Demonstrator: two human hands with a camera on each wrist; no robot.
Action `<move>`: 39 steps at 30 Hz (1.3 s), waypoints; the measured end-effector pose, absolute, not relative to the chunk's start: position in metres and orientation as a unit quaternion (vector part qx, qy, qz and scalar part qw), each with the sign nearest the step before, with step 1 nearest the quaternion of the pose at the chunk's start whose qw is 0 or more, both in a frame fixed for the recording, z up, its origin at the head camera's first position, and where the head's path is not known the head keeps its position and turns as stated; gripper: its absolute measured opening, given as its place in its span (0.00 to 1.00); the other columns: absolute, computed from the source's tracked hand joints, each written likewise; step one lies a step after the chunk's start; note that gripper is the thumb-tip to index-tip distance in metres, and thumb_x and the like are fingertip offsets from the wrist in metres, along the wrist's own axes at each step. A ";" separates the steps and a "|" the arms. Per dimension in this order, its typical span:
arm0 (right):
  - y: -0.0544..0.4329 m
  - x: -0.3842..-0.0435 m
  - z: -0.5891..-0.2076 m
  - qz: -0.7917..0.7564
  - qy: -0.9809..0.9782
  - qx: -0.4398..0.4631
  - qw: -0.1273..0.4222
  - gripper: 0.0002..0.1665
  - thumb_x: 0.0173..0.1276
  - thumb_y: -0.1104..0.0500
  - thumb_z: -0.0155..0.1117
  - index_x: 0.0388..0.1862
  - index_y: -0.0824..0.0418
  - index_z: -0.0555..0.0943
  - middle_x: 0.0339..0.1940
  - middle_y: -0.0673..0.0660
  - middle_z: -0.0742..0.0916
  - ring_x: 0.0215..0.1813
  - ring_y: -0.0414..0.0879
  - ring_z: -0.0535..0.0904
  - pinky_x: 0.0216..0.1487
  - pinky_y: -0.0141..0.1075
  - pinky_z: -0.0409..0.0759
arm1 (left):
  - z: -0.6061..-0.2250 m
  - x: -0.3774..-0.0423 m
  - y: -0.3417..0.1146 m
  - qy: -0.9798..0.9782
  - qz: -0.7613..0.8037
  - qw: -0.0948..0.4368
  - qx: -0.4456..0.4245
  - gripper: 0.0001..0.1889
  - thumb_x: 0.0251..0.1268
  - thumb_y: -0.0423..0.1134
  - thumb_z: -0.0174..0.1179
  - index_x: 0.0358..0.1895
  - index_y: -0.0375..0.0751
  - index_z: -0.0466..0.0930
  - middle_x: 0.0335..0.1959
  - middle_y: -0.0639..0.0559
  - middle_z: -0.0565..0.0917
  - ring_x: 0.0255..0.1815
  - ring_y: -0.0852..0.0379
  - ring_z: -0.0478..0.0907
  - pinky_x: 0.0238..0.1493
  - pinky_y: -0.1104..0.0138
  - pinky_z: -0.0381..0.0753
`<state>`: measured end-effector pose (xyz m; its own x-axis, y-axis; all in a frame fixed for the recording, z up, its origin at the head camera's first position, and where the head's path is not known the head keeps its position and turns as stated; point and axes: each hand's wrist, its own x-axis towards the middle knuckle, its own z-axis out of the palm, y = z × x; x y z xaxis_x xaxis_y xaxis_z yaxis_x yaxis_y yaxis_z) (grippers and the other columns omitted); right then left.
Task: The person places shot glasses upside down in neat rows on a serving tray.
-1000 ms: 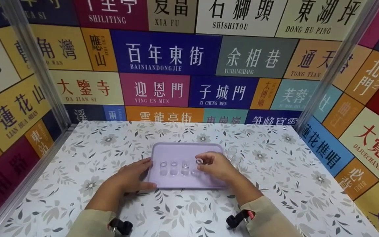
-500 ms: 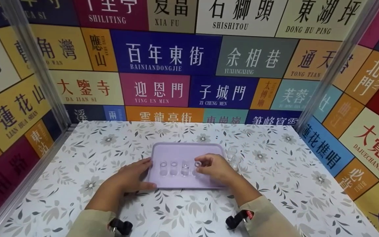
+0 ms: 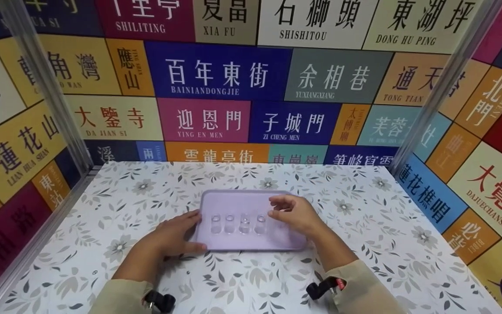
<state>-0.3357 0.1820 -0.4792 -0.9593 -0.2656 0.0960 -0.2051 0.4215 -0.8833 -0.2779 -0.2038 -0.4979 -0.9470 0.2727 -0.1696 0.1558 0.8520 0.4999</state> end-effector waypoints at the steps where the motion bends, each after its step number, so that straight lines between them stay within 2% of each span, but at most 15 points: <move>1: 0.186 -0.336 -0.477 -0.521 0.842 -0.134 0.025 0.28 0.65 0.52 0.82 0.63 0.57 0.88 0.59 0.61 0.91 0.56 0.49 0.87 0.60 0.39 0.87 | -0.498 -0.278 -0.204 0.955 0.249 0.119 0.110 0.57 0.55 0.71 0.74 0.86 0.58 0.59 0.91 0.58 0.54 0.90 0.36 0.50 0.86 0.29 0.45; 5: 0.203 -0.336 -0.472 -0.527 0.842 -0.116 0.013 0.28 0.66 0.52 0.81 0.64 0.54 0.87 0.62 0.59 0.90 0.62 0.51 0.87 0.62 0.41 0.87 | -0.498 -0.278 -0.203 0.954 0.250 0.121 0.108 0.58 0.54 0.71 0.74 0.87 0.58 0.58 0.91 0.57 0.53 0.90 0.36 0.50 0.86 0.29 0.44; 9: 0.219 -0.335 -0.469 -0.527 0.844 -0.102 0.005 0.28 0.66 0.51 0.81 0.65 0.52 0.87 0.64 0.59 0.89 0.63 0.52 0.86 0.59 0.37 0.88 | -0.499 -0.279 -0.204 0.955 0.249 0.121 0.107 0.58 0.54 0.72 0.74 0.87 0.59 0.58 0.91 0.58 0.53 0.91 0.37 0.50 0.86 0.28 0.44; 17: 0.244 -0.334 -0.465 -0.530 0.843 -0.091 -0.011 0.30 0.68 0.52 0.80 0.67 0.58 0.85 0.65 0.65 0.88 0.61 0.52 0.86 0.53 0.27 0.86 | -0.501 -0.279 -0.205 0.956 0.246 0.119 0.109 0.58 0.55 0.72 0.74 0.87 0.58 0.58 0.91 0.57 0.53 0.90 0.36 0.51 0.86 0.28 0.45; 27: 0.274 -0.334 -0.465 -0.522 0.849 -0.081 -0.007 0.36 0.68 0.45 0.80 0.70 0.57 0.83 0.70 0.63 0.85 0.66 0.53 0.82 0.54 0.27 0.84 | -0.499 -0.277 -0.204 0.957 0.242 0.111 0.113 0.58 0.55 0.72 0.74 0.87 0.56 0.59 0.90 0.57 0.54 0.90 0.36 0.51 0.86 0.29 0.47; 35: 0.299 -0.341 -0.473 -0.528 0.848 -0.056 0.015 0.39 0.67 0.46 0.81 0.72 0.60 0.81 0.70 0.65 0.84 0.60 0.44 0.82 0.55 0.25 0.83 | -0.498 -0.277 -0.203 0.957 0.240 0.120 0.109 0.58 0.55 0.73 0.73 0.87 0.58 0.58 0.91 0.58 0.53 0.90 0.35 0.50 0.86 0.29 0.47; 39: 0.306 -0.343 -0.480 -0.518 0.853 -0.059 0.036 0.41 0.68 0.46 0.80 0.74 0.64 0.79 0.70 0.66 0.84 0.60 0.43 0.83 0.55 0.25 0.83 | -0.498 -0.279 -0.203 0.957 0.239 0.125 0.106 0.58 0.55 0.73 0.73 0.87 0.58 0.58 0.91 0.58 0.52 0.91 0.36 0.50 0.86 0.29 0.46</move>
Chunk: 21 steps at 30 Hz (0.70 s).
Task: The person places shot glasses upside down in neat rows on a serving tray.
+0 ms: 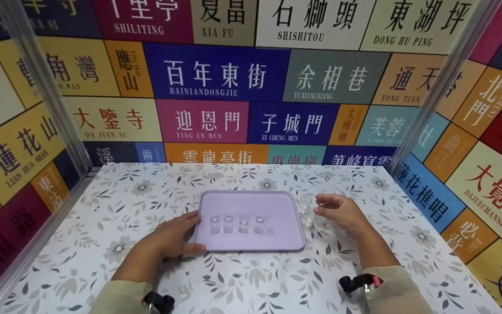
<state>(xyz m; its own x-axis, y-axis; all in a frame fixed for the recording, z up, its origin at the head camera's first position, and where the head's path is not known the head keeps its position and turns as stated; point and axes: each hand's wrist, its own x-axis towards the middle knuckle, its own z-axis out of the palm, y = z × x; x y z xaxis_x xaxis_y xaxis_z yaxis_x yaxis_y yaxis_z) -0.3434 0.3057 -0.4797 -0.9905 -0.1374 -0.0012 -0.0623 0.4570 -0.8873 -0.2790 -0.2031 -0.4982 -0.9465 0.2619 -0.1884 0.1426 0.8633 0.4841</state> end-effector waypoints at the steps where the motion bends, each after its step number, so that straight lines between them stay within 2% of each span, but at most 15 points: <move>1: 0.307 -0.344 -0.482 -0.515 0.854 -0.059 0.042 0.41 0.68 0.47 0.80 0.74 0.64 0.79 0.70 0.66 0.84 0.61 0.44 0.84 0.55 0.25 0.83 | -0.498 -0.279 -0.203 0.957 0.239 0.126 0.105 0.58 0.55 0.73 0.73 0.87 0.59 0.57 0.91 0.59 0.52 0.91 0.36 0.49 0.86 0.29 0.46; 6: 0.309 -0.347 -0.491 -0.506 0.858 -0.056 0.065 0.39 0.68 0.49 0.80 0.73 0.64 0.79 0.70 0.65 0.85 0.64 0.48 0.85 0.55 0.27 0.84 | -0.498 -0.280 -0.203 0.957 0.240 0.129 0.103 0.58 0.55 0.73 0.73 0.87 0.58 0.57 0.91 0.59 0.52 0.91 0.36 0.49 0.86 0.29 0.47; 12: 0.305 -0.348 -0.499 -0.526 0.844 -0.046 0.099 0.39 0.64 0.55 0.82 0.72 0.63 0.80 0.68 0.63 0.86 0.59 0.44 0.86 0.58 0.31 0.85 | -0.498 -0.280 -0.203 0.957 0.235 0.119 0.117 0.57 0.57 0.72 0.73 0.87 0.55 0.58 0.91 0.57 0.54 0.90 0.36 0.52 0.86 0.29 0.50; 14: 0.302 -0.348 -0.501 -0.519 0.847 -0.047 0.106 0.38 0.64 0.56 0.83 0.71 0.63 0.81 0.65 0.62 0.88 0.56 0.42 0.85 0.57 0.30 0.84 | -0.499 -0.280 -0.203 0.957 0.235 0.117 0.121 0.57 0.57 0.72 0.72 0.87 0.54 0.59 0.91 0.57 0.54 0.90 0.36 0.52 0.85 0.29 0.50; 17: 0.299 -0.348 -0.505 -0.490 0.864 -0.054 0.103 0.34 0.63 0.56 0.83 0.66 0.62 0.84 0.52 0.58 0.91 0.50 0.41 0.84 0.52 0.30 0.82 | -0.499 -0.280 -0.203 0.957 0.235 0.117 0.121 0.57 0.57 0.72 0.72 0.87 0.55 0.59 0.91 0.57 0.54 0.90 0.36 0.52 0.85 0.28 0.49; 21: 0.297 -0.349 -0.511 -0.446 0.888 -0.066 0.090 0.32 0.62 0.55 0.84 0.64 0.61 0.86 0.41 0.52 0.89 0.44 0.43 0.82 0.45 0.32 0.81 | -0.499 -0.281 -0.203 0.957 0.235 0.120 0.119 0.57 0.57 0.73 0.72 0.87 0.55 0.58 0.91 0.57 0.54 0.90 0.36 0.51 0.86 0.29 0.48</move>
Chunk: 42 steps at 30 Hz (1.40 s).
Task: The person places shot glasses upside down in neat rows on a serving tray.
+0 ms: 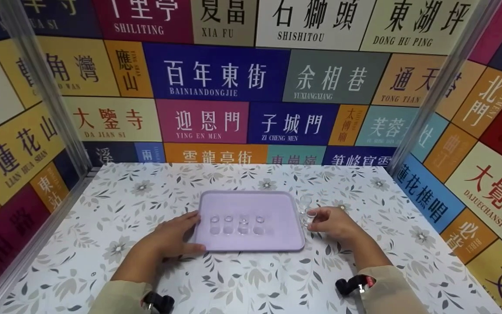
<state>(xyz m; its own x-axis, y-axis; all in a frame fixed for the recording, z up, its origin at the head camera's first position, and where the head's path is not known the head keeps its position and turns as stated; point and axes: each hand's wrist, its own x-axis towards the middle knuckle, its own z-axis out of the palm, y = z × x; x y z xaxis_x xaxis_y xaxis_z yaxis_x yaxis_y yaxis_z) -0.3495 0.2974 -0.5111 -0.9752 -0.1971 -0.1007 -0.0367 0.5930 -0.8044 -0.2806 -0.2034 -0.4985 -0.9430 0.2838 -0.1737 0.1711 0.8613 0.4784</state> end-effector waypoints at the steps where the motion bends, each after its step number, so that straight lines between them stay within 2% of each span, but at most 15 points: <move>1: 0.297 -0.350 -0.512 -0.436 0.893 -0.068 0.085 0.32 0.61 0.54 0.84 0.64 0.61 0.86 0.40 0.51 0.89 0.43 0.43 0.81 0.43 0.31 0.80 | -0.498 -0.281 -0.203 0.957 0.235 0.120 0.119 0.57 0.57 0.73 0.72 0.87 0.55 0.58 0.91 0.57 0.54 0.90 0.36 0.51 0.86 0.29 0.48; 9: 0.292 -0.350 -0.515 -0.393 0.915 -0.064 0.062 0.31 0.64 0.51 0.82 0.64 0.57 0.87 0.39 0.52 0.90 0.39 0.42 0.80 0.40 0.33 0.79 | -0.498 -0.280 -0.202 0.957 0.238 0.125 0.111 0.57 0.56 0.73 0.73 0.87 0.56 0.58 0.91 0.57 0.53 0.90 0.36 0.51 0.85 0.28 0.46; 18: 0.295 -0.347 -0.508 -0.433 0.898 -0.048 0.059 0.31 0.66 0.46 0.81 0.64 0.58 0.86 0.51 0.56 0.92 0.48 0.44 0.85 0.47 0.34 0.84 | -0.496 -0.278 -0.202 0.957 0.240 0.124 0.108 0.57 0.55 0.72 0.73 0.87 0.57 0.58 0.91 0.58 0.53 0.90 0.37 0.50 0.86 0.28 0.47; 21: 0.294 -0.346 -0.504 -0.476 0.877 -0.029 0.065 0.31 0.64 0.47 0.82 0.63 0.57 0.86 0.52 0.57 0.91 0.48 0.47 0.86 0.46 0.37 0.87 | -0.496 -0.278 -0.202 0.957 0.241 0.120 0.112 0.57 0.56 0.72 0.74 0.87 0.55 0.59 0.91 0.58 0.54 0.90 0.37 0.51 0.86 0.29 0.48; 27: 0.291 -0.347 -0.499 -0.513 0.857 -0.012 0.053 0.32 0.64 0.50 0.82 0.64 0.58 0.85 0.46 0.56 0.91 0.43 0.48 0.87 0.44 0.39 0.88 | -0.496 -0.278 -0.202 0.956 0.243 0.123 0.108 0.57 0.57 0.71 0.73 0.87 0.55 0.58 0.91 0.58 0.53 0.90 0.36 0.50 0.86 0.29 0.48; 31: 0.289 -0.346 -0.496 -0.539 0.841 -0.006 0.044 0.30 0.64 0.53 0.82 0.64 0.57 0.85 0.49 0.55 0.90 0.44 0.48 0.87 0.47 0.40 0.90 | -0.496 -0.278 -0.202 0.956 0.242 0.126 0.105 0.57 0.56 0.72 0.73 0.87 0.56 0.58 0.91 0.58 0.53 0.90 0.36 0.50 0.86 0.29 0.47; 35: 0.288 -0.345 -0.492 -0.546 0.836 -0.015 0.041 0.30 0.66 0.50 0.81 0.64 0.57 0.85 0.53 0.56 0.89 0.49 0.47 0.87 0.50 0.42 0.92 | -0.497 -0.279 -0.202 0.956 0.242 0.124 0.110 0.57 0.56 0.72 0.73 0.87 0.56 0.58 0.91 0.57 0.53 0.90 0.36 0.51 0.86 0.29 0.48; 42: 0.280 -0.343 -0.485 -0.545 0.838 -0.037 0.018 0.34 0.70 0.46 0.78 0.69 0.60 0.83 0.58 0.54 0.90 0.55 0.39 0.85 0.54 0.27 0.85 | -0.497 -0.279 -0.204 0.956 0.242 0.126 0.108 0.57 0.56 0.72 0.73 0.87 0.57 0.58 0.91 0.57 0.52 0.90 0.35 0.50 0.86 0.29 0.48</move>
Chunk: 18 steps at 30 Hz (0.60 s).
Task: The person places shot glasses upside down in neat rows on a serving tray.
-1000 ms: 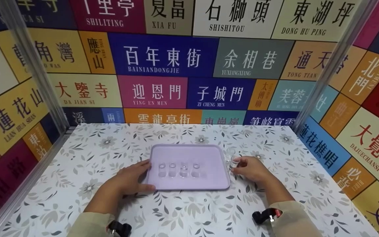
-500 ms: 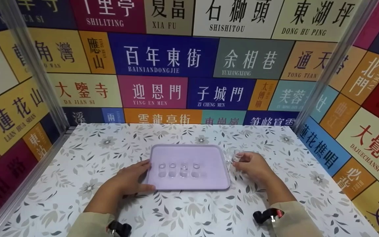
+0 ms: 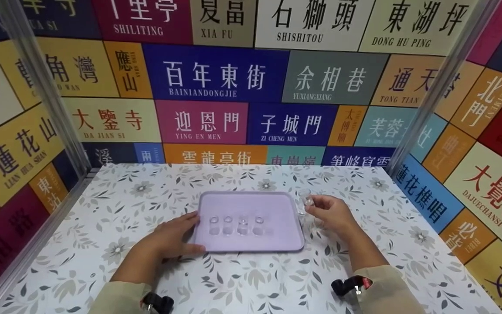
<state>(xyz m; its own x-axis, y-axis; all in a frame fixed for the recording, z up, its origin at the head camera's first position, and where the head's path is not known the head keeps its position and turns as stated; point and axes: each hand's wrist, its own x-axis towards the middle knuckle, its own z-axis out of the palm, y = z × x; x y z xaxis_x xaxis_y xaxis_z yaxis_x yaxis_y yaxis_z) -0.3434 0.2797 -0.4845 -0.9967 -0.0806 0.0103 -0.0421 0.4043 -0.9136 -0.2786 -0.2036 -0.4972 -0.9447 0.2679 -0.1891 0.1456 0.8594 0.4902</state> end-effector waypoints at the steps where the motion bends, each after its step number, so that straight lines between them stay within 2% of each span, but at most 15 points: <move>1: 0.278 -0.343 -0.483 -0.547 0.836 -0.039 0.015 0.34 0.70 0.46 0.78 0.70 0.60 0.83 0.58 0.53 0.90 0.55 0.39 0.84 0.53 0.27 0.85 | -0.497 -0.279 -0.204 0.956 0.243 0.126 0.108 0.58 0.56 0.72 0.73 0.87 0.57 0.57 0.91 0.57 0.52 0.90 0.35 0.50 0.86 0.29 0.47; 5: 0.268 -0.343 -0.481 -0.558 0.829 -0.042 -0.001 0.32 0.70 0.45 0.78 0.67 0.59 0.85 0.53 0.50 0.89 0.53 0.38 0.83 0.52 0.26 0.85 | -0.497 -0.278 -0.204 0.956 0.241 0.127 0.107 0.58 0.56 0.73 0.73 0.87 0.58 0.57 0.91 0.57 0.52 0.90 0.36 0.50 0.86 0.29 0.47; 10: 0.257 -0.344 -0.480 -0.574 0.817 -0.048 -0.019 0.29 0.68 0.47 0.80 0.62 0.60 0.87 0.48 0.49 0.89 0.51 0.40 0.85 0.53 0.32 0.88 | -0.497 -0.279 -0.204 0.956 0.238 0.127 0.113 0.57 0.57 0.72 0.73 0.87 0.55 0.58 0.91 0.57 0.53 0.90 0.36 0.51 0.86 0.29 0.48; 18: 0.240 -0.346 -0.476 -0.603 0.794 -0.060 -0.039 0.28 0.66 0.50 0.82 0.60 0.61 0.88 0.45 0.49 0.89 0.51 0.42 0.84 0.51 0.28 0.87 | -0.497 -0.279 -0.203 0.955 0.244 0.124 0.112 0.57 0.56 0.72 0.74 0.87 0.56 0.58 0.91 0.57 0.53 0.90 0.35 0.50 0.85 0.28 0.48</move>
